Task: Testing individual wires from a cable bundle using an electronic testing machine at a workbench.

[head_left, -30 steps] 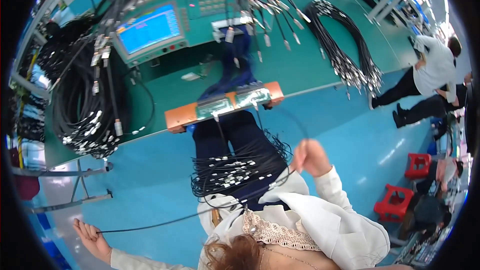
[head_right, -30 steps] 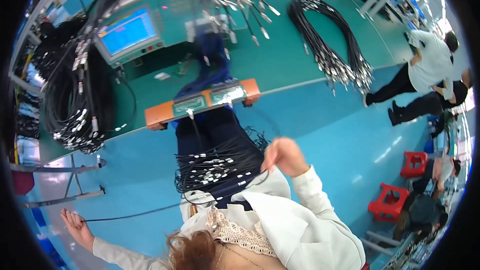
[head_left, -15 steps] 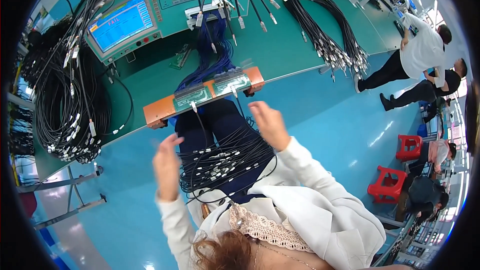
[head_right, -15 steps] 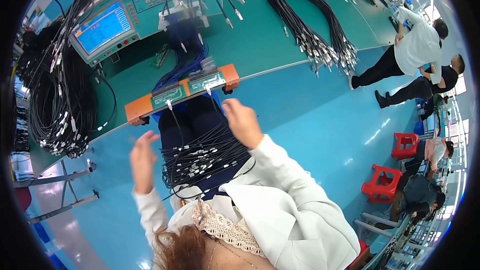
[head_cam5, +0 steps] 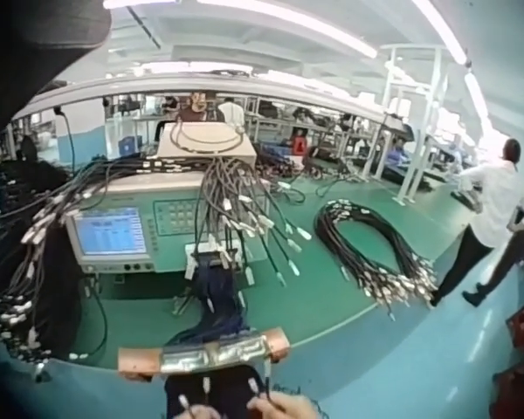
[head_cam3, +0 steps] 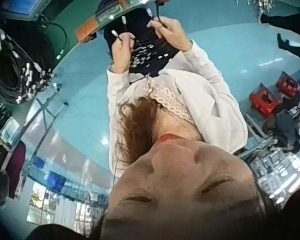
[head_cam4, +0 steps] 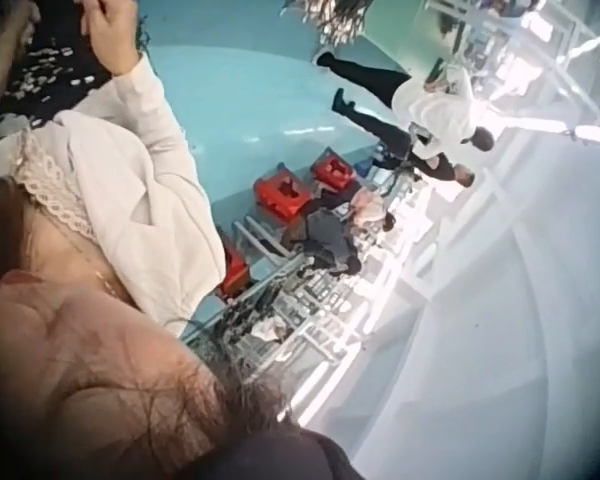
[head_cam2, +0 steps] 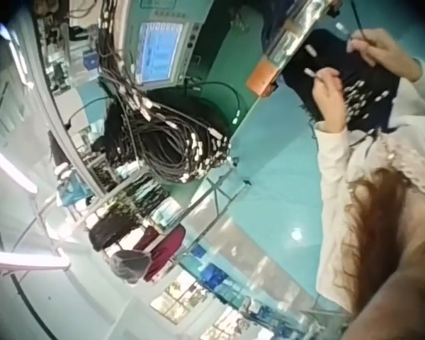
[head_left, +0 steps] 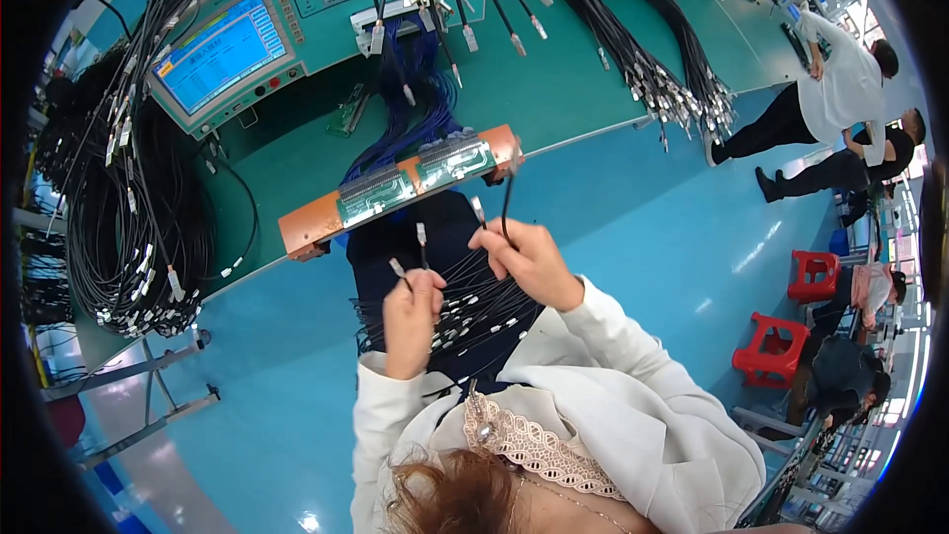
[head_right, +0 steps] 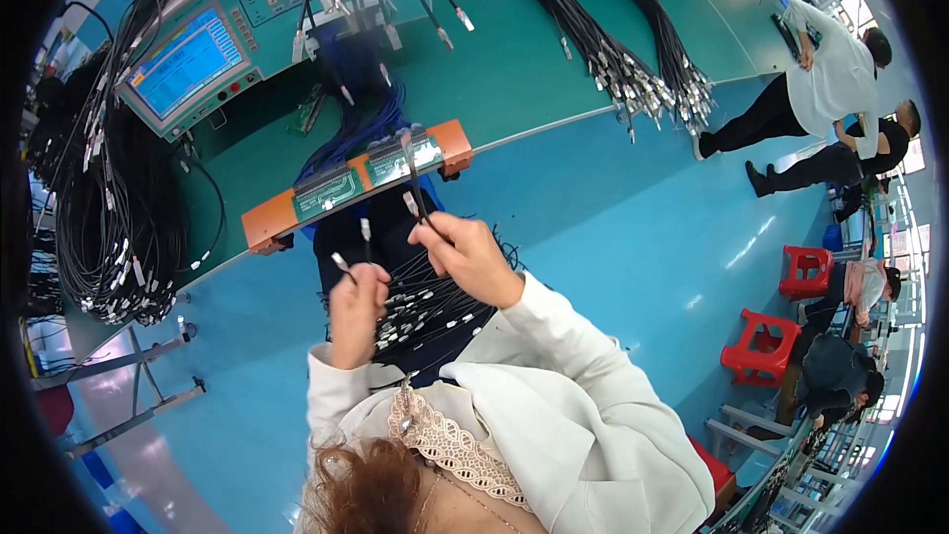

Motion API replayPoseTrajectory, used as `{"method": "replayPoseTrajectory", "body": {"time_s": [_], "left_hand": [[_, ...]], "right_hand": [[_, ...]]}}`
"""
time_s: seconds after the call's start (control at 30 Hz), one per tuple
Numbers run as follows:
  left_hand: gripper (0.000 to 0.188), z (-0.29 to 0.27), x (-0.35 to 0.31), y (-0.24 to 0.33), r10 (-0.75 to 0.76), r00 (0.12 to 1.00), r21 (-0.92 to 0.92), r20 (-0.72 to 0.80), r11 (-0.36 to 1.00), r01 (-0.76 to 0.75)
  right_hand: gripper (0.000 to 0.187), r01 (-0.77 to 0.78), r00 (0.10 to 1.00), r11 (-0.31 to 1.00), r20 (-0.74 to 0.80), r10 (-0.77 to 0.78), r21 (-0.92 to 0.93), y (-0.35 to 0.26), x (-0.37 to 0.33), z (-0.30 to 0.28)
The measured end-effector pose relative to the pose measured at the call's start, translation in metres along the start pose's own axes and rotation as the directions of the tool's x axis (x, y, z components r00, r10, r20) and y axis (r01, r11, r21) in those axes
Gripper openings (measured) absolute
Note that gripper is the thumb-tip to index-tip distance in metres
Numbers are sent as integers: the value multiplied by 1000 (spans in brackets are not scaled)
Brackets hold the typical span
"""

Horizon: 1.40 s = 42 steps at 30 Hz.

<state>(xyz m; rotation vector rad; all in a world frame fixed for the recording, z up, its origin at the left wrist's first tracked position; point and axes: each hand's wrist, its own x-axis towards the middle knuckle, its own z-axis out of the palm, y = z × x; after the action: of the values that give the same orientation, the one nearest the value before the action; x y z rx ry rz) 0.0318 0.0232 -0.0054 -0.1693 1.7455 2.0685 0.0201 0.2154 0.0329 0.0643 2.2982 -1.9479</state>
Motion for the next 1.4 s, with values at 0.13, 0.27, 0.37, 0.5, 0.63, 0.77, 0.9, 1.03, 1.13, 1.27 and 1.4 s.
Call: {"method": "replayPoseTrajectory", "body": {"time_s": [0.13, 0.27, 0.37, 0.5, 0.63, 0.77, 0.9, 1.03, 1.13, 1.27, 1.4], "left_hand": [[22, -10, -15, -9, 59, 994, -80, -88, 995, -66], [19, -7, -22, 34, 166, 978, -141, 129, 979, -148], [18, -1, -28, 48, 236, 956, -107, 175, 970, -220], [16, 11, -44, 86, 486, 873, 150, 41, 861, -486], [20, 23, -53, 118, 746, 665, 461, 31, 579, -672], [25, 25, -64, 149, 811, 566, 681, 145, 333, -652], [20, -13, -92, 182, 931, 357, 783, -79, 280, -555], [16, -68, -132, 199, 915, -27, 865, -402, 370, -341], [16, -98, -141, 197, 894, -191, 875, -406, 320, -364], [15, -117, -142, 184, 832, 314, 531, -457, 539, -654], [21, -112, -76, 118, 409, 868, 97, -282, 912, -398]], "right_hand": [[22, -33, 997, 999, 64, 34, -17, 7, 13, 13], [19, -17, 980, 982, 196, -21, 189, -16, 10, 30], [21, 103, 967, 988, 220, -126, 114, -35, 9, 32], [23, 115, 969, 974, 194, -154, 195, -80, -3, 25], [23, 578, 815, 814, 10, -579, -60, -107, -15, 31], [8, 696, 699, 697, -64, -713, -172, -130, -14, 30], [17, 510, 841, 849, -287, -459, 138, -149, -30, -26], [23, 482, 868, 790, -332, -371, 379, -134, -29, -94], [23, 489, 847, 765, -437, -302, 419, -110, -27, -129], [25, 274, 920, 881, -371, -124, 385, -81, -24, -103], [25, 17, 997, 944, -76, 9, 329, -41, -11, -59]]}}
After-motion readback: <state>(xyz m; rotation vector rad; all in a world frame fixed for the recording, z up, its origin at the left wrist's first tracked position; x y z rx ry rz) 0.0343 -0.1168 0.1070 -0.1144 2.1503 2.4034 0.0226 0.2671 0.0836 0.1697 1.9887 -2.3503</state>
